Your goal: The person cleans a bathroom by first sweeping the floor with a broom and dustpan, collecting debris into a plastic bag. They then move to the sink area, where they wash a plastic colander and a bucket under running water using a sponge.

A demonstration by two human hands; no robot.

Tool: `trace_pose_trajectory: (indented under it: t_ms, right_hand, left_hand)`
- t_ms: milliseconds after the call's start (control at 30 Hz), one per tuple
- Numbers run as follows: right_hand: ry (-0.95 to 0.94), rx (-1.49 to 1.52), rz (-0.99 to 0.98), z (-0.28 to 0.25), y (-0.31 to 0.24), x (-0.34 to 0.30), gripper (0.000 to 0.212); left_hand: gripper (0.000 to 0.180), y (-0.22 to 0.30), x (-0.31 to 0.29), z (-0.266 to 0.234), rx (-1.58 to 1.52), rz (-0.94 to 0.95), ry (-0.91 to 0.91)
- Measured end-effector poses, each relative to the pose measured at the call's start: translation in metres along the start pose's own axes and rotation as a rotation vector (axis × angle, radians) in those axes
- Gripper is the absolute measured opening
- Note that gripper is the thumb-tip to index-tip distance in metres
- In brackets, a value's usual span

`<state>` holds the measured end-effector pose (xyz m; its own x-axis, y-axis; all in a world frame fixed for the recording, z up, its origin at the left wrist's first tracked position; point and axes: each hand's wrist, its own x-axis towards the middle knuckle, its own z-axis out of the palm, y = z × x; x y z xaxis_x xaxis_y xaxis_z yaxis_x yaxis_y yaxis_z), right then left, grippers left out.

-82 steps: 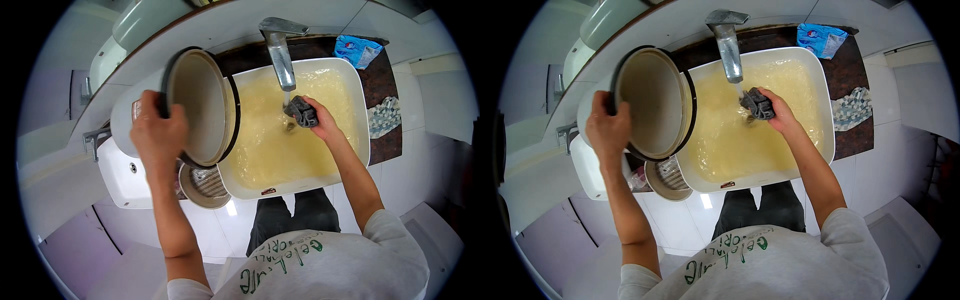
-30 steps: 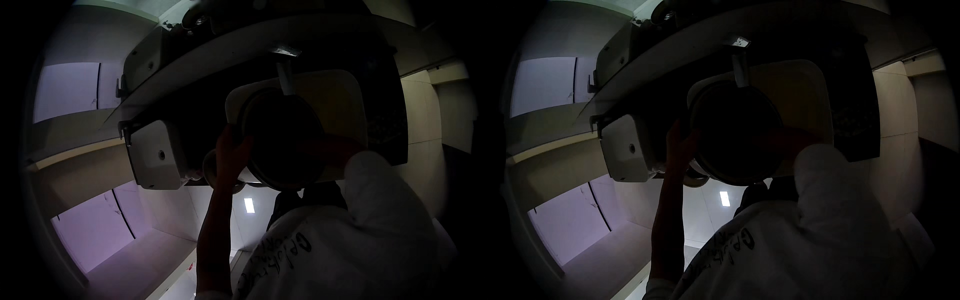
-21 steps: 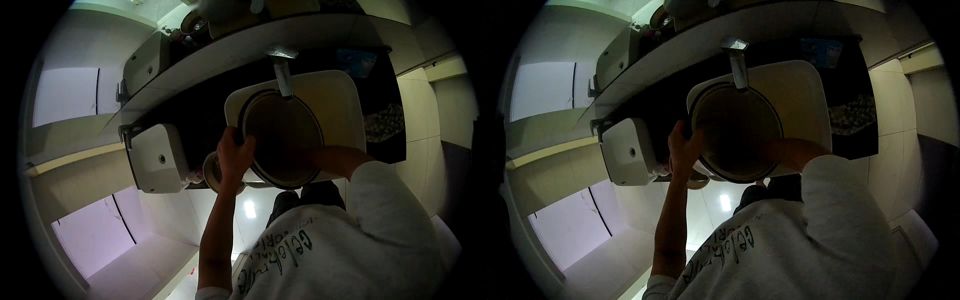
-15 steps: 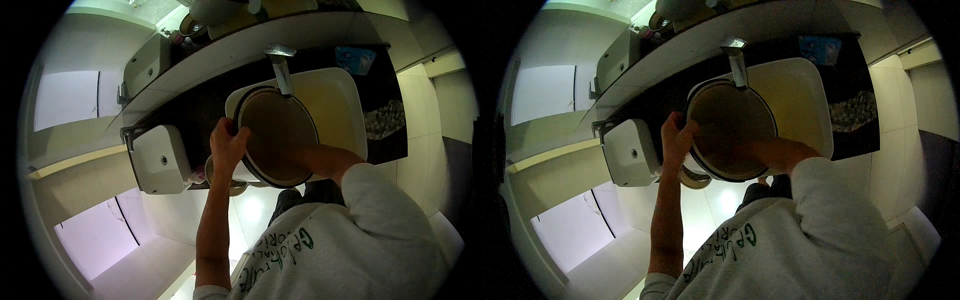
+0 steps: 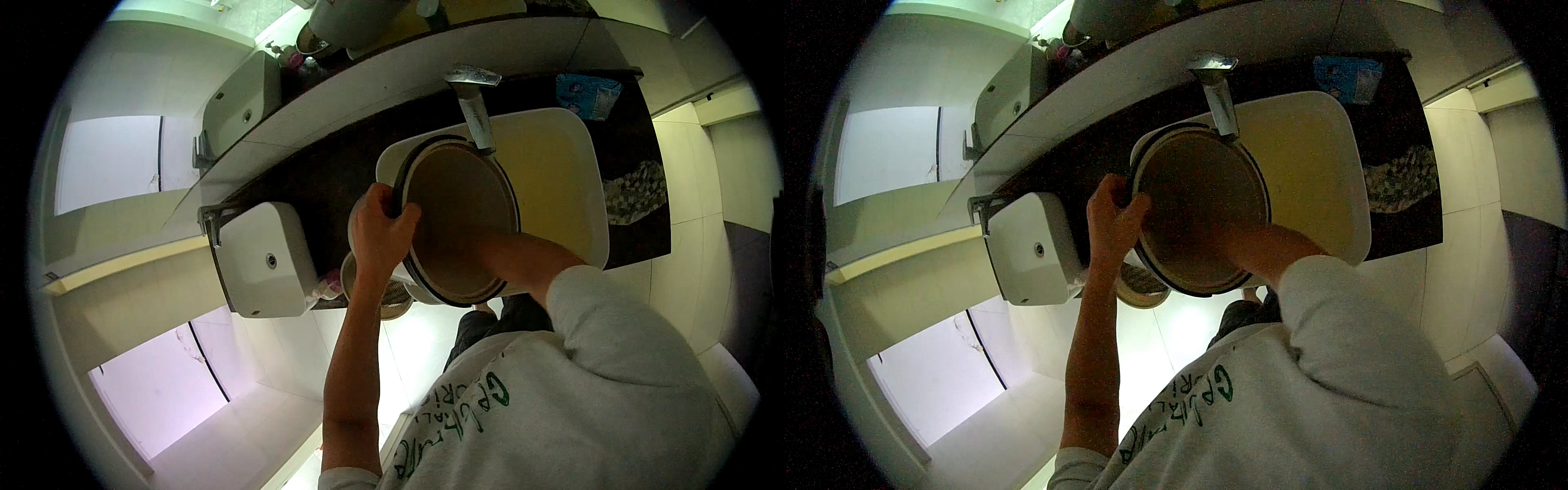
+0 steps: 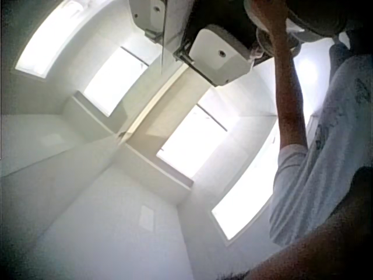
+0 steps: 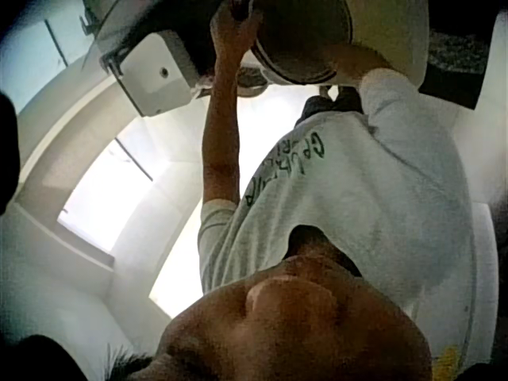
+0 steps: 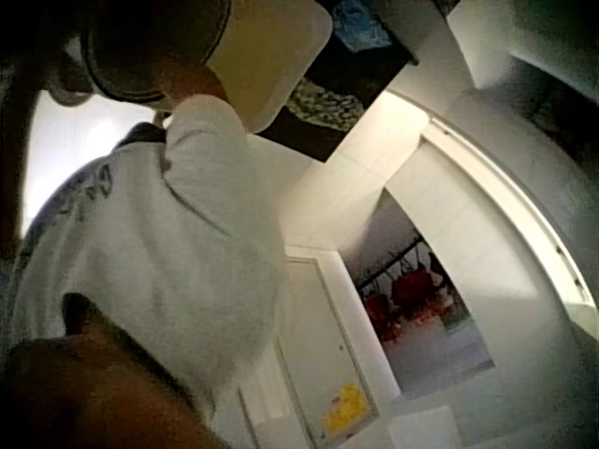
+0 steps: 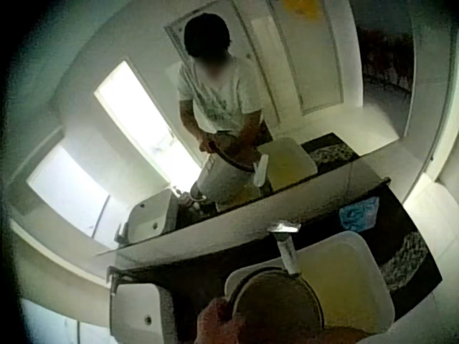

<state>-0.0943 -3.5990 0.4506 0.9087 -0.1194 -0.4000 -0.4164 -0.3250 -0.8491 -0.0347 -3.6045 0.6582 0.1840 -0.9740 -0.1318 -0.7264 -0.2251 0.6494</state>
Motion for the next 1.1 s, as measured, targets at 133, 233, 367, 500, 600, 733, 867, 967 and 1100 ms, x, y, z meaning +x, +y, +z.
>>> trace_pose_trajectory:
  t_ms: [133,233,367,500,600,733,867,967,1100]
  right_hand:
    - [0.113,-0.02,0.128,-0.037,0.017,-0.001,0.049]
    - [0.042,0.025,0.067,-0.016,0.009,-0.01,0.049]
    - [-0.016,0.1,-0.059,0.026,-0.01,-0.009,0.049]
    - [0.092,0.112,0.004,0.002,-0.001,0.004,0.049]
    - [0.177,0.082,0.108,-0.029,0.012,0.002,0.049]
    - [0.153,0.095,0.097,-0.023,0.008,-0.009,0.049]
    - [0.086,0.186,-0.015,0.006,-0.018,-0.006,0.049]
    - [0.144,0.264,-0.053,0.013,-0.034,-0.011,0.05]
    - [-0.035,0.146,-0.158,0.008,-0.039,-0.062,0.05]
  left_hand:
    - [0.036,0.0,0.001,-0.003,-0.014,0.037,0.027]
    - [0.035,0.004,0.002,-0.005,-0.044,0.031,0.005]
    - [0.031,0.011,0.004,-0.007,-0.147,-0.096,-0.046]
    - [0.028,0.011,0.009,-0.01,-0.072,-0.066,-0.045]
    - [0.028,0.006,0.013,-0.013,-0.091,-0.003,-0.047]
    - [0.028,0.004,0.013,-0.012,-0.026,0.012,-0.056]
    - [0.028,0.011,0.012,-0.013,-0.085,-0.033,-0.051]
    - [0.029,0.017,0.016,-0.018,0.016,-0.08,-0.073]
    - [0.03,0.013,0.017,-0.02,0.015,0.022,-0.093]
